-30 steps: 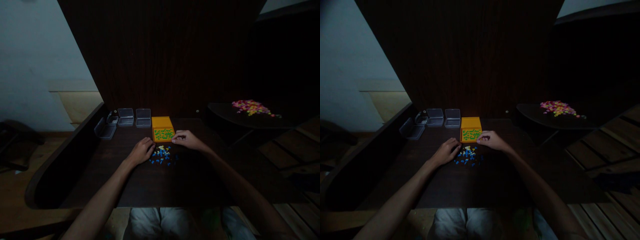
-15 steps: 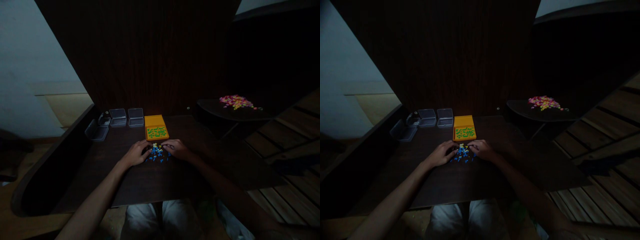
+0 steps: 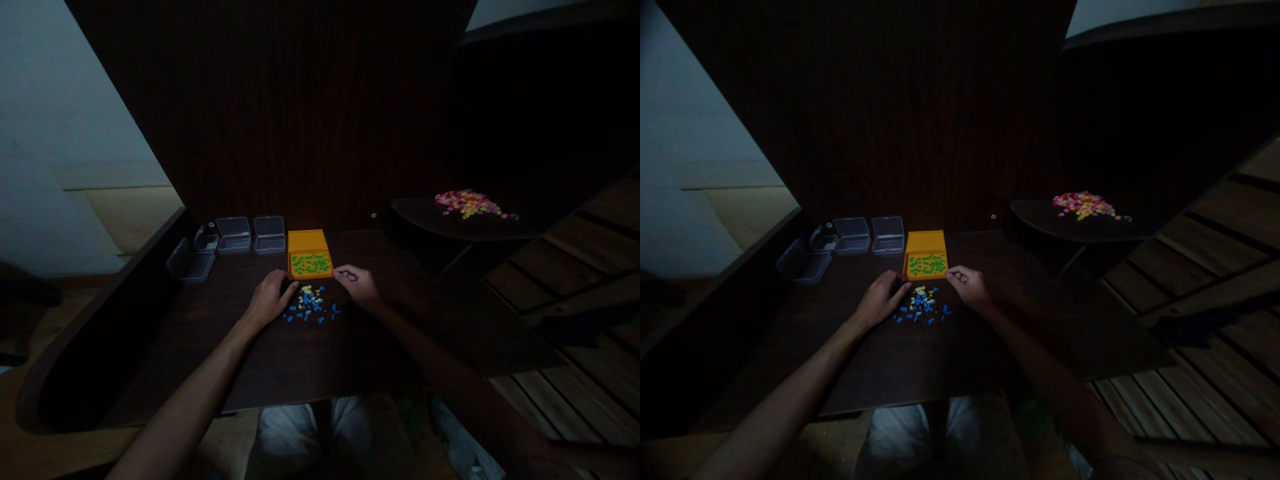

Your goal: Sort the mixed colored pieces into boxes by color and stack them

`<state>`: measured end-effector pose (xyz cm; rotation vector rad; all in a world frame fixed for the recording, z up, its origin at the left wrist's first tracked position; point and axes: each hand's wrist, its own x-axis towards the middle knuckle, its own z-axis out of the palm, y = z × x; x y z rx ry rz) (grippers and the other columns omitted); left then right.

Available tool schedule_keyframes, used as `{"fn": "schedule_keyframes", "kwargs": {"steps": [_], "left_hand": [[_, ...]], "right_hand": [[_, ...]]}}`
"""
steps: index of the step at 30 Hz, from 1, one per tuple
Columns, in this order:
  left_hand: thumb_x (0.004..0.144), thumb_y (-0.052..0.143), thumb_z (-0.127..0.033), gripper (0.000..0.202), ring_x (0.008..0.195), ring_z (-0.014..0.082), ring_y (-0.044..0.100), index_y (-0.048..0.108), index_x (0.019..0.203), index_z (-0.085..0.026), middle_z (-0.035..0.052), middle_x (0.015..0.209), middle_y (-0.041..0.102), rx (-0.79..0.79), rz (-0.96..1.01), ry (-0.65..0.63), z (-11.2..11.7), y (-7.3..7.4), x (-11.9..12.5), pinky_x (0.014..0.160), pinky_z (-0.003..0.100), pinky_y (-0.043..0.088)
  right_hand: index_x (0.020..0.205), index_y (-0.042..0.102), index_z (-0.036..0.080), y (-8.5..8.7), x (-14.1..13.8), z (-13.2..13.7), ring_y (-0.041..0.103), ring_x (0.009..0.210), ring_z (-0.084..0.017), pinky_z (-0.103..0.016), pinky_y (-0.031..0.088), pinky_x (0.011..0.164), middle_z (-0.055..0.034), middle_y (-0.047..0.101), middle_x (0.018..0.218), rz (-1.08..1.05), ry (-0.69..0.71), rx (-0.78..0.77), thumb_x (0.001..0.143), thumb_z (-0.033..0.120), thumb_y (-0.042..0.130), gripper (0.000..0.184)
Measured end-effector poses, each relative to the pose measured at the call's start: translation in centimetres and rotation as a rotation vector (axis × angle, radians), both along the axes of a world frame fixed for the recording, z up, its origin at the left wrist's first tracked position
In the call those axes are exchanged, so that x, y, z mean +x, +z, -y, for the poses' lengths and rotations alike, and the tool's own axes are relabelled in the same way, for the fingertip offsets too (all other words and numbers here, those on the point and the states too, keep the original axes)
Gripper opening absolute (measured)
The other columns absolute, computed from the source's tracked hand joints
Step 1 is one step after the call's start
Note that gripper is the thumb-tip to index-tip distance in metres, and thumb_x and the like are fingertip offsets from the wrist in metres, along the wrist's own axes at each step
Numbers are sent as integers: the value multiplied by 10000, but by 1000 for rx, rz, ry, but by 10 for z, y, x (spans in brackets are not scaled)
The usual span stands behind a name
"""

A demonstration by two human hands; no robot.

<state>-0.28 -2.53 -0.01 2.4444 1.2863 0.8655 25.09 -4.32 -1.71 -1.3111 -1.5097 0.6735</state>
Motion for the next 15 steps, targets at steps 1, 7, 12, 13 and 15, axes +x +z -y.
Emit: {"fn": "schedule_keyframes", "kwargs": {"steps": [1,7,12,13,15], "left_hand": [[930,491,-406,211,839,206,613,549,908,-205,52,872,615,3,13,18,-2,-1,0,806,355,512],[901,544,-359,209,905,216,622,541,1019,-186,78,984,629,-9,52,91,-9,-5,1,844,368,523],[922,519,-322,312,1083,250,597,553,1195,-176,115,1171,646,46,-18,39,-14,-6,2,977,417,482],[928,511,-317,319,1106,253,593,560,1208,-173,120,1212,640,56,-25,32,-15,-6,2,992,424,474],[939,494,-313,285,1132,255,593,602,1161,-171,123,1254,635,67,-41,15,-17,-7,2,1008,436,463]], "right_hand": [[819,719,161,-1,1,-3,564,623,-154,-249,440,563,-36,660,686,-40,-33,0,796,443,601,307],[884,654,167,-2,11,-28,541,526,-123,-239,412,470,-43,665,781,-130,-100,-61,778,531,584,385],[1072,640,176,2,8,-52,545,441,-72,-223,451,446,-81,701,1036,-53,-95,-76,818,478,586,399],[1113,634,176,3,5,-56,548,428,-67,-228,467,452,-94,698,1092,-51,-104,-76,832,449,581,396],[1171,623,171,5,1,-64,554,410,-69,-242,492,457,-114,690,1156,-58,-123,-85,849,384,575,389]]}}
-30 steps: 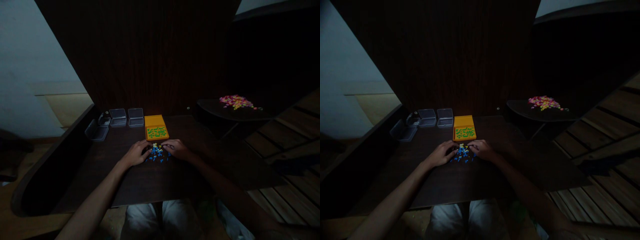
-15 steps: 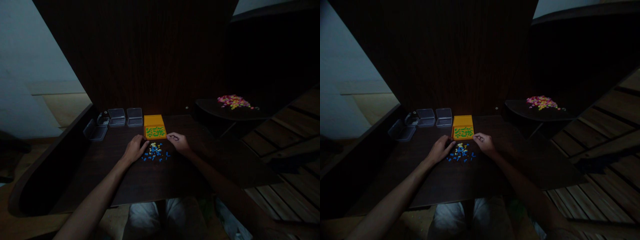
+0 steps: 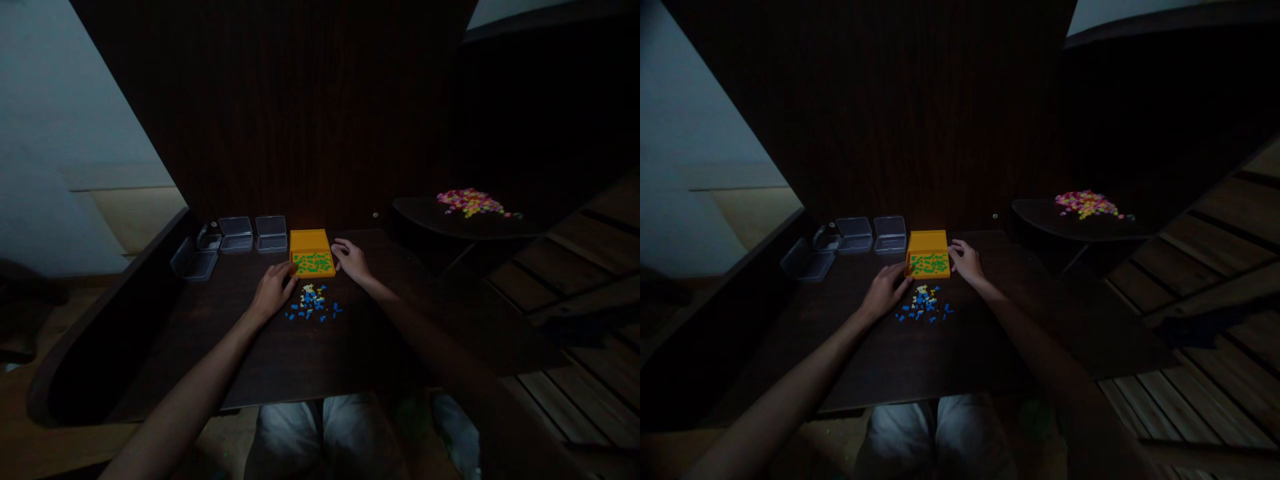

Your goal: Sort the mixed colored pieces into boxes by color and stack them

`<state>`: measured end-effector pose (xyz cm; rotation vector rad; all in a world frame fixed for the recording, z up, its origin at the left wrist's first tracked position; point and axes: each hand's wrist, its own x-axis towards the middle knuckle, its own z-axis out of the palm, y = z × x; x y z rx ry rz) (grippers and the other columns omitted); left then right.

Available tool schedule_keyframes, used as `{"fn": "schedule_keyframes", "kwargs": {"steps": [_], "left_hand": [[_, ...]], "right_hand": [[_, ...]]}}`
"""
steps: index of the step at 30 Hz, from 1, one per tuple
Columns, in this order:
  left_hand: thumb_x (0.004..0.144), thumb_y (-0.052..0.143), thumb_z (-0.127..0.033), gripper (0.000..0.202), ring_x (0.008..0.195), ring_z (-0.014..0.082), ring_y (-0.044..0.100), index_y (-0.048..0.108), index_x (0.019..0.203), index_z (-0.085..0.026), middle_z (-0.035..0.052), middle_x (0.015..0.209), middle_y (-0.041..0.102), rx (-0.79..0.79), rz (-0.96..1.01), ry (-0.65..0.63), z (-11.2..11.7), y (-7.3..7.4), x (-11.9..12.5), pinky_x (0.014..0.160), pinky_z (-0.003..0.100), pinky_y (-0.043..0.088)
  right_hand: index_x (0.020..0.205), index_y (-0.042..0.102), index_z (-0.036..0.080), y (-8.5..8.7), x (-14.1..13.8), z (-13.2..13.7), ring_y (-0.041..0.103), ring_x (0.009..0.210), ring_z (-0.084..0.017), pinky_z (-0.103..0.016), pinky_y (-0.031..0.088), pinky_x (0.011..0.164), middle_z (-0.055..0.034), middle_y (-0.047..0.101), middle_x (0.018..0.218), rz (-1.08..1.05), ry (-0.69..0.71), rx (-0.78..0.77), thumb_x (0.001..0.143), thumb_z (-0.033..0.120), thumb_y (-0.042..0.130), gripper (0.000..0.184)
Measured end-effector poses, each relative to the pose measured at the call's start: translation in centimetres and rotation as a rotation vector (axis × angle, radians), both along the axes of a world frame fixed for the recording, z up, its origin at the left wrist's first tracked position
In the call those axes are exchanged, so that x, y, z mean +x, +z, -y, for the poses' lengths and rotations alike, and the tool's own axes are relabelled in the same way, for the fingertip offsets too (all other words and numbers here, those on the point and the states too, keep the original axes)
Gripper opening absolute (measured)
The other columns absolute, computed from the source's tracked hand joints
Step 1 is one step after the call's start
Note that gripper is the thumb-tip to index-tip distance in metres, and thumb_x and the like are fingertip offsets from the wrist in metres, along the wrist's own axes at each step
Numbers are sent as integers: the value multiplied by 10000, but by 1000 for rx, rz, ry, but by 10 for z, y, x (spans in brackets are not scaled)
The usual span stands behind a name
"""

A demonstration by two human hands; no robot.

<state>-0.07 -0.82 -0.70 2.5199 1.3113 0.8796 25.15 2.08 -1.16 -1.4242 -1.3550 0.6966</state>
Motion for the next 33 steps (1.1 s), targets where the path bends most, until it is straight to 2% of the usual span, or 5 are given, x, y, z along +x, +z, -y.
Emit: {"fn": "schedule_keyframes", "kwargs": {"steps": [4,9,13,19,33], "left_hand": [[949,480,-311,239,1156,250,600,663,1015,-173,128,1269,639,-3,-26,-35,-4,-1,0,1012,449,456],[946,491,-310,237,1138,251,607,678,983,-169,129,1281,635,-22,-13,-51,-5,1,1,996,444,457],[951,483,-300,240,1127,249,613,685,977,-173,121,1266,646,-9,-28,-53,-4,1,1,980,436,466],[952,486,-292,237,1067,235,627,689,990,-178,116,1263,651,26,-32,-50,-3,-1,2,931,419,502],[940,504,-294,226,974,219,638,701,955,-185,104,1264,647,62,-46,-77,-24,-1,13,880,414,534]], "right_hand": [[1154,629,160,0,-8,-12,614,483,-111,-239,498,427,-108,722,1077,-30,-23,-36,825,304,610,359],[1083,639,152,-8,-10,-28,678,633,-166,-231,514,430,-86,739,952,-63,-80,-56,808,314,626,319],[1045,655,147,-14,-9,-40,697,704,-191,-256,554,510,-78,741,866,-71,-114,-52,786,299,633,301],[1062,661,136,-20,-9,-44,713,776,-211,-310,581,682,-86,746,862,-87,-126,16,756,265,619,335],[964,715,143,-22,-4,-68,704,780,-220,-328,569,740,-89,750,880,-65,-163,85,726,256,586,294]]}}
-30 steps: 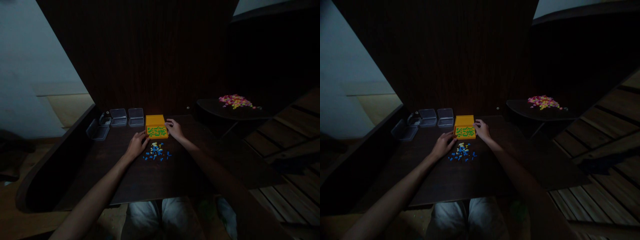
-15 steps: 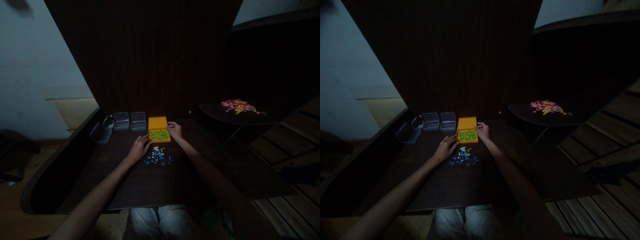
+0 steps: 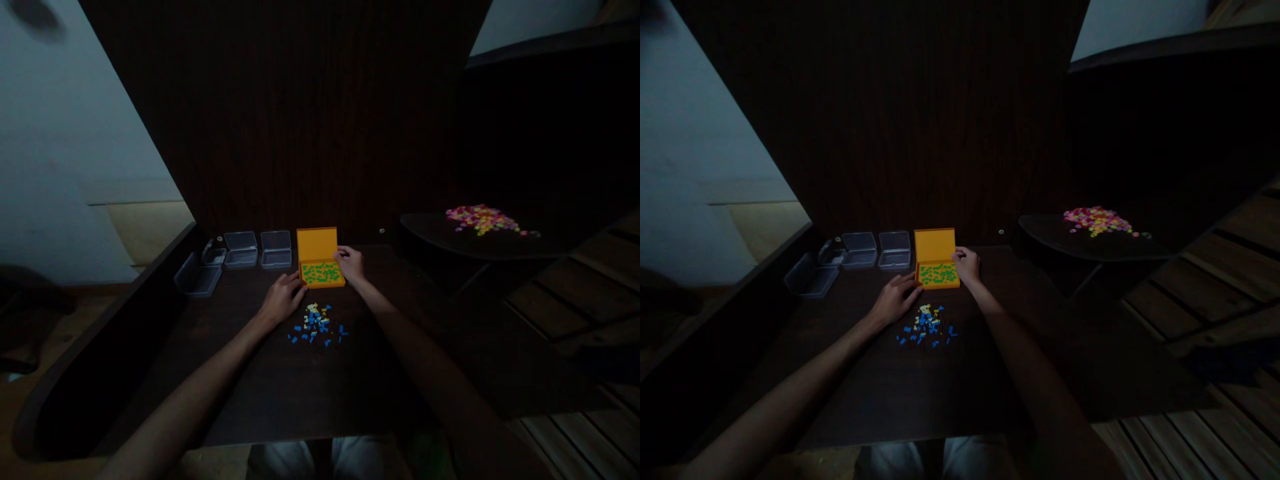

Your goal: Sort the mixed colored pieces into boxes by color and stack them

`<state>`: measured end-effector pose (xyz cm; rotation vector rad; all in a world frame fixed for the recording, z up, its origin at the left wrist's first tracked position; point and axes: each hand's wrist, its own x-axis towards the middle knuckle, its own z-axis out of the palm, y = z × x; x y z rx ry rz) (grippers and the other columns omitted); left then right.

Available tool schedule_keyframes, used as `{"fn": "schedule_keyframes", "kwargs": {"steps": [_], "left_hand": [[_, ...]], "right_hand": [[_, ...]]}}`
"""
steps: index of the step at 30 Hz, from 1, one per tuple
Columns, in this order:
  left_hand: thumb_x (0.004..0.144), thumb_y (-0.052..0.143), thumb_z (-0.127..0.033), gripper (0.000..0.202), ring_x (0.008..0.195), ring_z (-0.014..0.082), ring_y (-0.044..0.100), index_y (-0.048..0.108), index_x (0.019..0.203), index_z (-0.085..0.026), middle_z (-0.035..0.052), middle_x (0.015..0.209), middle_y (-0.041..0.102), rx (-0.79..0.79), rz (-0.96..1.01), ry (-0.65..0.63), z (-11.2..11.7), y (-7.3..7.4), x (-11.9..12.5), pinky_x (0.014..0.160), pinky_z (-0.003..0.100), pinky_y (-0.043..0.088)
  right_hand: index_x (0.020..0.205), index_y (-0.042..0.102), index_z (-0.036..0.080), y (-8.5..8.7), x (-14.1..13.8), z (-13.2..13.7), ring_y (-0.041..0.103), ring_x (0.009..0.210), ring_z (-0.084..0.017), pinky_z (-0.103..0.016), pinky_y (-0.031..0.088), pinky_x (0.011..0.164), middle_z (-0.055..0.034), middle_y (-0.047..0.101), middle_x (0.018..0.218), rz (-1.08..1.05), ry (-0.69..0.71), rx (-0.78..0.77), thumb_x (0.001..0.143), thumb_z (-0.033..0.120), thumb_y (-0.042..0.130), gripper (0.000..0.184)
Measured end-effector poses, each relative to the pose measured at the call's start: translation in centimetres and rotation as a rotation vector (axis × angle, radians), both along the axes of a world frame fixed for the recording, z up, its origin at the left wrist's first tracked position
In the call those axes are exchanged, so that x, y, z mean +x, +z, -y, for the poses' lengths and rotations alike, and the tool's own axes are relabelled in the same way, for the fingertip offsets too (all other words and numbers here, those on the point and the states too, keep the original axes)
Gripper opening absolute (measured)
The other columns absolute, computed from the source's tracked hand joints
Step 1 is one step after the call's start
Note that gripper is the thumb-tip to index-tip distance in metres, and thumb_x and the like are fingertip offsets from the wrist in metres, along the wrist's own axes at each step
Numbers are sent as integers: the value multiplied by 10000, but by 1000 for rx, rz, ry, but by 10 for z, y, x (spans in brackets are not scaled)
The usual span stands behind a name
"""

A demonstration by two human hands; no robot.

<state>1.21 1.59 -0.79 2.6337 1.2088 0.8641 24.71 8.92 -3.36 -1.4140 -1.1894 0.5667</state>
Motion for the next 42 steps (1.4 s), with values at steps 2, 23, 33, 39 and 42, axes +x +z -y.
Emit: {"fn": "schedule_keyframes", "kwargs": {"steps": [2,23,33,39,42], "left_hand": [[935,510,-292,221,954,226,638,705,939,-187,105,1230,662,7,6,7,-4,0,2,860,415,540],[930,525,-317,239,1014,249,638,663,1069,-181,95,1052,718,-53,-58,112,-25,2,17,897,370,527],[938,468,-294,286,1050,273,585,628,1137,-164,120,1092,663,54,-21,196,-20,6,9,951,408,489],[887,497,-273,374,1143,361,512,606,1206,-111,185,1319,561,130,-87,421,-25,6,-18,978,493,436],[883,500,-302,376,1156,373,505,613,1199,-134,175,1303,587,68,-104,456,-28,4,-32,963,511,431]], "right_hand": [[950,718,147,1,1,-3,699,764,-216,-323,566,734,-87,749,865,15,-9,6,723,255,590,283],[1018,718,171,4,9,-16,703,888,-242,-356,528,863,-88,761,914,105,-128,-3,728,240,553,340],[1089,640,168,12,10,13,670,926,-240,-397,490,918,-92,741,957,119,-178,87,756,263,555,356],[919,654,168,17,5,57,644,827,-218,-315,527,699,-96,694,905,148,-165,298,784,231,484,226],[851,662,180,18,-1,81,633,785,-205,-291,518,649,-82,666,862,248,-60,357,803,199,485,184]]}}
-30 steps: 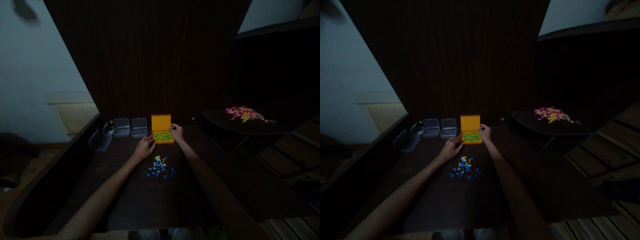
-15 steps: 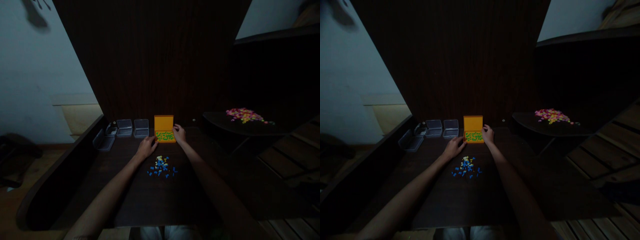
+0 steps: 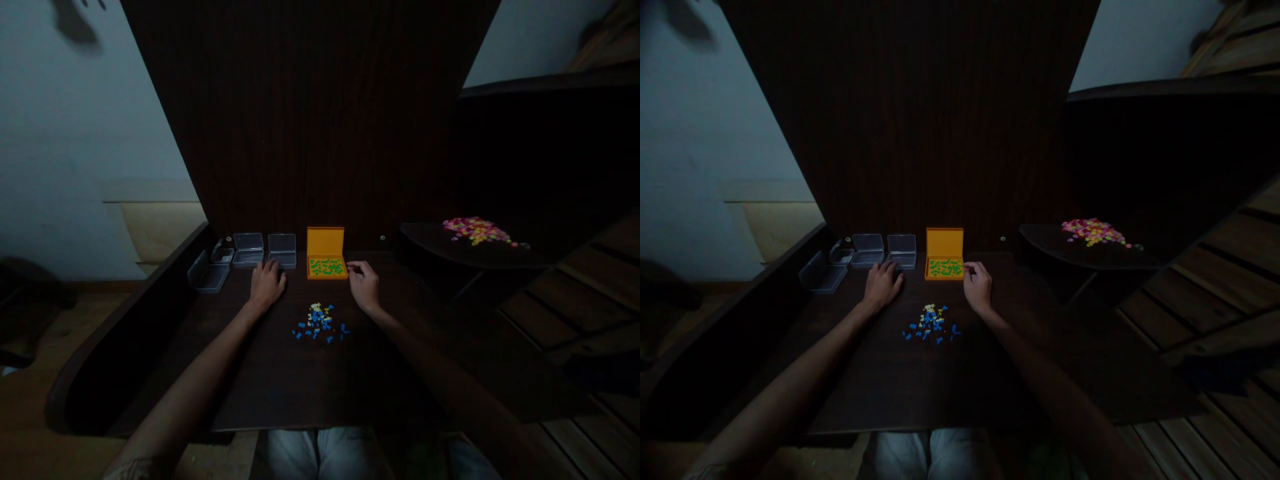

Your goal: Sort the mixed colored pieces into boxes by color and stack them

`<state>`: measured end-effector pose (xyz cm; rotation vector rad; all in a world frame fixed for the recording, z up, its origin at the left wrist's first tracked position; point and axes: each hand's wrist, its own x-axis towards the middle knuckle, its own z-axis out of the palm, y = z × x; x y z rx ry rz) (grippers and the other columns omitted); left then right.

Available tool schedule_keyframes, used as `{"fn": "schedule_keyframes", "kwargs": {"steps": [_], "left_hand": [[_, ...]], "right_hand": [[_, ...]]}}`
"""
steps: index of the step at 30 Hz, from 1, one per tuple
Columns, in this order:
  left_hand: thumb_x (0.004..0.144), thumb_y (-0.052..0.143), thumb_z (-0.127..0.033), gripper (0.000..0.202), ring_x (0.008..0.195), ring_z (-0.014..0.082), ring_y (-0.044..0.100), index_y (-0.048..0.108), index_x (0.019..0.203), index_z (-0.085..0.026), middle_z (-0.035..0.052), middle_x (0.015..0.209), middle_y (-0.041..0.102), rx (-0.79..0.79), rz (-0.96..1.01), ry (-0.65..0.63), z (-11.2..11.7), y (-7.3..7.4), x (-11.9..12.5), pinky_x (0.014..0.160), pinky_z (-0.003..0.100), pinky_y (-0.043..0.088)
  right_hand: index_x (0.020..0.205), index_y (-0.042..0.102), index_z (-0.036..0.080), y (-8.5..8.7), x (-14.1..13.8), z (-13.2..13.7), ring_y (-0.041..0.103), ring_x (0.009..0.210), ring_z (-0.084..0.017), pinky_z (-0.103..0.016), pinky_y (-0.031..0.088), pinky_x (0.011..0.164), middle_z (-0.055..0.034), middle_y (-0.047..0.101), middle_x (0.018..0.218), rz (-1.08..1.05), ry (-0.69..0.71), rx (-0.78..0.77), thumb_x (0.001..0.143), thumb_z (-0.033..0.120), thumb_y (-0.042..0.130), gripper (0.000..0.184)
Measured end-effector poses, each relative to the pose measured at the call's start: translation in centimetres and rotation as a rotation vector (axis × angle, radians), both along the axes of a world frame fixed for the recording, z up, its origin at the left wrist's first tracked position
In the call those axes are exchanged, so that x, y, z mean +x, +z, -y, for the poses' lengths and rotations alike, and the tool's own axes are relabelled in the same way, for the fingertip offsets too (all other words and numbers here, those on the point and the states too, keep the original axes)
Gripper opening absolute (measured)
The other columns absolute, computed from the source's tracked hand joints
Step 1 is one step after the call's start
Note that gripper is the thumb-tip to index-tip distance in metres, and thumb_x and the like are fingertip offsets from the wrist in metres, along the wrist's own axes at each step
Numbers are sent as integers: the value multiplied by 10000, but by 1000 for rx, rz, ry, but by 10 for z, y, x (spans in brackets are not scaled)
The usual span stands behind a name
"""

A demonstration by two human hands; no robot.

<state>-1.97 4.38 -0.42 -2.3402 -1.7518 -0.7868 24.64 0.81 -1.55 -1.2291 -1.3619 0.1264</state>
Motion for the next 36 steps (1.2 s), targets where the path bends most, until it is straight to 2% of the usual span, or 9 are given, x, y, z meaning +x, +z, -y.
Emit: {"fn": "schedule_keyframes", "kwargs": {"steps": [2,5,9,11,16,21,24,28,36], "left_hand": [[876,503,-307,357,1143,367,512,627,1173,-151,165,1237,628,-22,-2,-19,0,0,-6,950,502,436],[869,501,-301,320,1097,355,529,652,1112,-159,161,1114,671,-15,0,-53,3,2,-12,925,486,445],[897,464,-314,286,1036,327,546,677,1030,-177,136,984,691,11,-12,-180,5,4,-15,931,475,442],[913,443,-332,297,1006,309,558,684,991,-176,133,969,676,41,10,-196,3,3,-17,940,466,443],[892,482,-356,280,1012,287,562,681,959,-169,137,1055,580,89,156,-45,1,1,-26,936,435,478],[842,552,-346,255,1189,301,507,673,968,-160,139,1235,474,6,301,-22,4,-1,-34,1060,448,431],[826,560,-341,276,1231,299,499,670,1005,-161,136,1322,446,-63,346,-29,4,-1,-36,1084,450,418],[811,545,-315,309,1194,295,543,670,1052,-169,133,1333,527,-156,349,-63,2,-1,-37,1054,461,443],[757,550,-236,427,1043,265,610,654,1171,-218,74,1275,642,-214,407,-112,-1,2,-39,987,471,478]], "right_hand": [[825,669,190,0,-4,14,619,732,-190,-281,507,631,-65,654,816,115,62,17,810,166,485,186],[819,680,203,-1,-8,27,627,739,-183,-287,518,696,-54,658,809,282,163,61,812,124,481,215],[846,695,206,-5,-11,30,650,779,-189,-298,533,743,-56,674,833,406,237,60,816,114,485,231],[867,700,208,-6,-11,29,653,788,-190,-303,540,753,-56,680,844,432,258,43,811,106,486,243],[879,704,198,-5,-10,33,649,766,-176,-282,539,719,-58,677,834,452,341,91,810,71,477,269],[947,693,197,-2,-9,42,642,769,-161,-274,530,711,-52,666,847,458,471,1,830,84,495,256],[977,693,194,-1,-7,45,647,790,-163,-274,526,713,-56,672,875,473,551,-63,828,101,522,245],[955,704,190,-2,-4,44,648,777,-168,-282,524,711,-60,680,874,470,589,-102,811,104,533,239],[1019,730,210,7,6,44,625,732,-148,-265,517,684,-36,665,854,512,629,-239,793,132,567,290]]}}
